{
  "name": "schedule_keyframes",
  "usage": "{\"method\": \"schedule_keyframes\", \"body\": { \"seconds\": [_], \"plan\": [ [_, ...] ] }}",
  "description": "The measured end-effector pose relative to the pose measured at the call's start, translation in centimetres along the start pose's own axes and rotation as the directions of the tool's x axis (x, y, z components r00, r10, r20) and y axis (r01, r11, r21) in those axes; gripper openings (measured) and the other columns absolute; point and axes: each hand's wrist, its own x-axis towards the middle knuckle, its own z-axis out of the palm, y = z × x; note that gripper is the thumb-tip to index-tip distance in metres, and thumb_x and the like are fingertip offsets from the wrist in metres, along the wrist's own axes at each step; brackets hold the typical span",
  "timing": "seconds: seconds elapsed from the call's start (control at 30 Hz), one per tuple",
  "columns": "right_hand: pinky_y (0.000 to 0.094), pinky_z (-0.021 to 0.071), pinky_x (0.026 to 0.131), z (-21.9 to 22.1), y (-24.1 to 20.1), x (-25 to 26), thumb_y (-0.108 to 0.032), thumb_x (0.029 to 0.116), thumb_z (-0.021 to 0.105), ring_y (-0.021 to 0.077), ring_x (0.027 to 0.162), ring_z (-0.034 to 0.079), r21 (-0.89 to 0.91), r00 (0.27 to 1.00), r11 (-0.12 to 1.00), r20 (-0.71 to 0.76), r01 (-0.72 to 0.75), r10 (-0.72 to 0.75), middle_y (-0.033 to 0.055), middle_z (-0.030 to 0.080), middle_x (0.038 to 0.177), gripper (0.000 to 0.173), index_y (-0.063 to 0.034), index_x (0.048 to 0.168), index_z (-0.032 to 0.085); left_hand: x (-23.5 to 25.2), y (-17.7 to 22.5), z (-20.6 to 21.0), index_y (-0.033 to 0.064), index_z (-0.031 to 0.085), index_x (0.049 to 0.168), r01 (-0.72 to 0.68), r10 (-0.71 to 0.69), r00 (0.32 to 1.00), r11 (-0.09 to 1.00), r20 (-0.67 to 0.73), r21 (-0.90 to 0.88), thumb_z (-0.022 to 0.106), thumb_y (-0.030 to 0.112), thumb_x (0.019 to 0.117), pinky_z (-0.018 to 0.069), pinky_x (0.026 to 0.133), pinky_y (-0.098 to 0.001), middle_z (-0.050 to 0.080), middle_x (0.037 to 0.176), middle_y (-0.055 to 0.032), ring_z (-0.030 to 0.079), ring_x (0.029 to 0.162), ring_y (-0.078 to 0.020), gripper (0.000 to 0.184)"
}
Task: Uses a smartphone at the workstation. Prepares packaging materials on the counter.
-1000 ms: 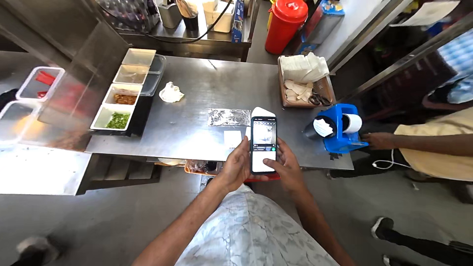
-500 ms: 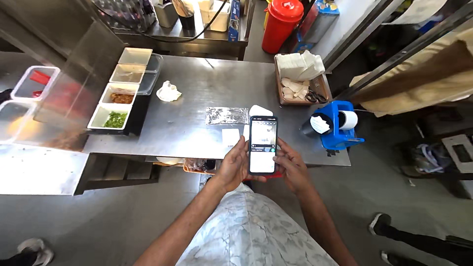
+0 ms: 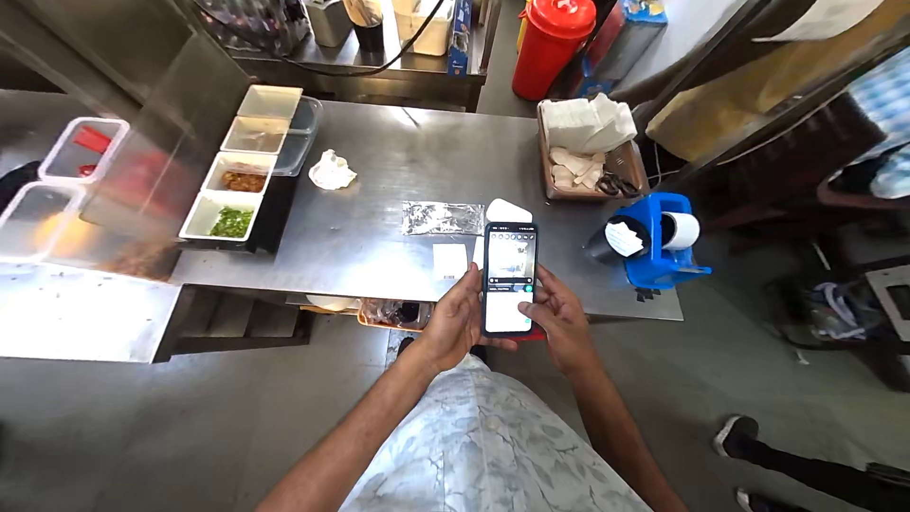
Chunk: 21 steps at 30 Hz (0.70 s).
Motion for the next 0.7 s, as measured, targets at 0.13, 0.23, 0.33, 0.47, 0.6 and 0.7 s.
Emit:
{"method": "schedule_keyframes", "body": {
  "seconds": [0.13, 0.23, 0.33, 0.47, 0.6, 0.7],
  "plan": [
    [0.0394, 0.063, 0.082, 0.3, 0.1, 0.0, 0.0, 0.0949, 0.059, 0.0247, 0.098, 0.073, -0.001, 1.0, 1.0, -0.016, -0.011, 0.011, 0.0142, 0.071, 0.119, 0.064, -0.0172, 0.155, 0.046, -0.1, -0.1, -0.1, 0.0198, 0.035, 0.156, -0.003, 0.003, 1.0, 1.0, -0.009, 0.004, 0.019, 0.065, 0.1053, 0.0594, 0.086, -0.056, 0.055, 0.143, -0.0202, 0.064, 0.118, -0.039, 0.07],
    [0.0383, 0.0634, 0.081, 0.4, 0.1, 0.1, 0.0, 0.094, 0.061, 0.0225, 0.096, 0.073, -0.041, 0.998, 0.999, -0.053, -0.028, 0.025, 0.012, 0.072, 0.118, 0.064, -0.0172, 0.154, 0.047, 0.1, -0.2, 0.1, 0.0204, 0.036, 0.156, -0.001, 0.002, 0.999, 1.0, -0.036, 0.029, 0.017, 0.066, 0.105, 0.061, 0.083, -0.0535, 0.058, 0.141, -0.0187, 0.067, 0.114, -0.0364, 0.071],
    [0.0378, 0.0633, 0.08, -0.2, 0.5, 0.1, -0.007, 0.0939, 0.058, 0.021, 0.096, 0.073, -0.027, 0.995, 0.998, -0.084, -0.052, 0.049, 0.0113, 0.072, 0.119, 0.061, -0.0177, 0.153, 0.048, 0.6, -0.6, 0.0, 0.0193, 0.038, 0.155, 0.018, -0.016, 0.999, 0.999, -0.038, 0.037, 0.016, 0.067, 0.1045, 0.0612, 0.082, -0.0522, 0.06, 0.137, -0.0192, 0.068, 0.11, -0.0352, 0.073],
    [0.0332, 0.0628, 0.074, -1.4, 1.4, -0.2, -0.015, 0.0954, 0.054, 0.0178, 0.093, 0.073, 0.025, 0.993, 0.998, -0.101, -0.062, 0.064, 0.0114, 0.072, 0.118, 0.058, -0.0151, 0.153, 0.048, 1.2, -1.1, -0.2, 0.0166, 0.041, 0.153, 0.064, -0.065, 0.998, 0.997, 0.003, 0.031, 0.018, 0.067, 0.1049, 0.0598, 0.086, -0.0528, 0.06, 0.136, -0.0196, 0.067, 0.113, -0.0346, 0.074],
    [0.034, 0.0628, 0.078, -1.9, 1.6, -0.6, -0.014, 0.0957, 0.053, 0.0193, 0.096, 0.073, 0.019, 0.99, 0.996, -0.112, -0.085, 0.086, 0.0129, 0.071, 0.12, 0.057, -0.0137, 0.153, 0.048, 1.7, -1.1, 0.0, 0.0168, 0.042, 0.152, 0.095, -0.095, 0.995, 0.995, 0.01, 0.033, 0.016, 0.065, 0.1055, 0.0607, 0.085, -0.0509, 0.062, 0.135, -0.019, 0.068, 0.112, -0.034, 0.072],
    [0.0333, 0.0622, 0.074, -2.1, 1.5, -0.4, -0.018, 0.098, 0.049, 0.0194, 0.093, 0.073, 0.019, 0.988, 0.995, -0.12, -0.099, 0.101, 0.0139, 0.071, 0.12, 0.055, -0.0151, 0.153, 0.049, 2.0, -1.0, -0.2, 0.0174, 0.042, 0.152, 0.096, -0.096, 0.995, 0.995, 0.013, 0.024, 0.015, 0.065, 0.1055, 0.0606, 0.084, -0.051, 0.061, 0.135, -0.0188, 0.067, 0.112, -0.0339, 0.072]
  ]
}}
